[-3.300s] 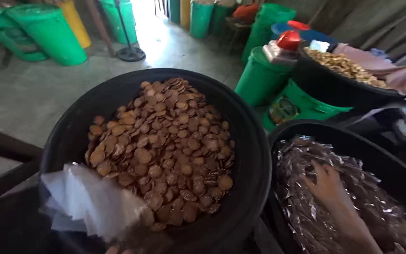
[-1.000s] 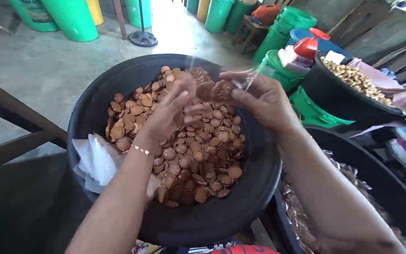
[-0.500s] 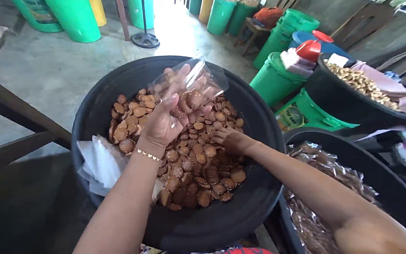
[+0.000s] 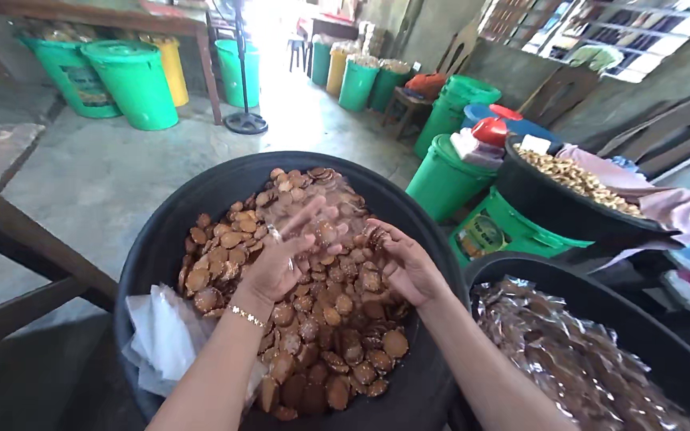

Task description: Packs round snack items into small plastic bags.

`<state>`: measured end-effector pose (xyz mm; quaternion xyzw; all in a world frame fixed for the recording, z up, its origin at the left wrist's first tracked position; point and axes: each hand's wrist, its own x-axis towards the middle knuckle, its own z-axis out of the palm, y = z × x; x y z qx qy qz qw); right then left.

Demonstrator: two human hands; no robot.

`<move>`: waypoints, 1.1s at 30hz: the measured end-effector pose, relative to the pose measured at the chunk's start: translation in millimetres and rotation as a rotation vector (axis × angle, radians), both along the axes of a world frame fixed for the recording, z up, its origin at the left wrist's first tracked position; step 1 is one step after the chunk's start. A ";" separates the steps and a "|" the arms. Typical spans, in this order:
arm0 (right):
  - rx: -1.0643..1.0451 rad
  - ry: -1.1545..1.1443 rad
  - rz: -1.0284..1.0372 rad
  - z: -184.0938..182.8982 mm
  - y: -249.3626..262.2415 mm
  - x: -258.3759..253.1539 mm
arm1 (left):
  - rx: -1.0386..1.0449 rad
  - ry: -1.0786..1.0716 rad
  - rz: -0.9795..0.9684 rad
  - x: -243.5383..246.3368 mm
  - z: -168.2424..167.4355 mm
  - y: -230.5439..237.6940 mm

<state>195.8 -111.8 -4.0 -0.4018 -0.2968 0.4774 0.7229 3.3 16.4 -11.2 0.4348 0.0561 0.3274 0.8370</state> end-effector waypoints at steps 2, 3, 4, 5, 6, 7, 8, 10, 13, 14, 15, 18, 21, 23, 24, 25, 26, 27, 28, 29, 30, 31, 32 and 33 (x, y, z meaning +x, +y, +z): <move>-0.016 0.149 -0.074 15.2 -2.5 -14.5 | 0.019 -0.017 -0.030 -1.7 0.5 -1.7; -0.031 0.203 -0.102 22.5 -4.7 -17.7 | 0.039 -0.049 -0.067 -1.8 -1.2 -0.1; -0.042 0.217 -0.126 28.7 -7.9 -19.1 | 0.058 -0.072 -0.101 -1.7 -2.1 1.0; -0.036 0.166 -0.129 32.9 -12.3 -18.9 | 0.074 -0.086 -0.130 -1.9 -1.5 1.1; -0.008 0.053 -0.124 35.4 -17.4 -17.5 | 0.086 -0.092 -0.155 -2.3 0.8 0.2; 0.028 -0.110 -0.125 36.5 -23.0 -15.4 | 0.095 -0.100 -0.185 -2.8 2.3 -0.2; 0.048 -0.291 -0.149 38.5 -28.2 -14.2 | 0.111 -0.107 -0.220 -3.2 2.9 -0.1; 0.052 -0.571 -0.212 45.6 -36.5 -15.9 | 0.157 -0.127 -0.298 -3.8 3.2 -1.0; 0.132 -0.732 -0.230 45.5 -38.3 -19.7 | 0.232 -0.152 -0.427 -1.5 2.0 -6.8; 0.182 -0.733 -0.229 40.4 -35.7 -20.7 | 0.255 -0.131 -0.444 -0.9 2.7 -11.8; 0.223 -0.734 -0.231 34.3 -32.5 -21.8 | 0.256 -0.100 -0.446 -0.3 3.4 -18.3; 0.251 -0.822 -0.170 22.0 -29.8 -22.8 | 0.169 -0.032 -0.431 4.4 5.4 -40.0; 0.195 -1.021 0.064 32.5 -43.2 -13.5 | 0.131 0.004 -0.456 11.9 1.5 -49.7; 0.137 -1.095 -0.112 36.5 -51.4 -17.2 | 0.196 0.031 -0.540 14.5 0.2 -49.0; 0.116 -1.124 -0.229 37.3 -54.1 -22.1 | 0.225 0.061 -0.567 15.5 1.9 -49.1; 0.106 -1.137 -0.306 37.5 -56.6 -27.4 | 0.249 0.098 -0.581 15.9 3.2 -49.1; 0.098 -1.128 -0.349 37.8 -58.8 -32.8 | 0.272 0.130 -0.587 15.9 3.0 -48.1; 0.091 -1.114 -0.377 38.4 -60.6 -36.7 | 0.304 0.150 -0.591 15.3 1.9 -46.3; 0.078 -1.102 -0.398 39.7 -62.2 -39.0 | 0.335 0.155 -0.591 14.4 1.3 -44.7; 0.067 -1.090 -0.411 41.8 -63.5 -39.2 | 0.349 0.148 -0.583 13.3 2.1 -44.1; 0.054 -1.080 -0.401 44.2 -65.1 -36.9 | 0.331 0.135 -0.553 13.2 3.0 -45.0; 0.030 -1.065 -0.364 46.8 -67.0 -33.5 | 0.287 0.105 -0.503 14.9 2.9 -47.0; -0.006 -1.059 -0.300 49.8 -68.6 -29.1 | 0.248 0.065 -0.436 17.7 2.2 -50.4; -0.032 -1.064 -0.215 52.2 -70.2 -23.8 | 0.205 0.030 -0.385 20.4 1.3 -53.9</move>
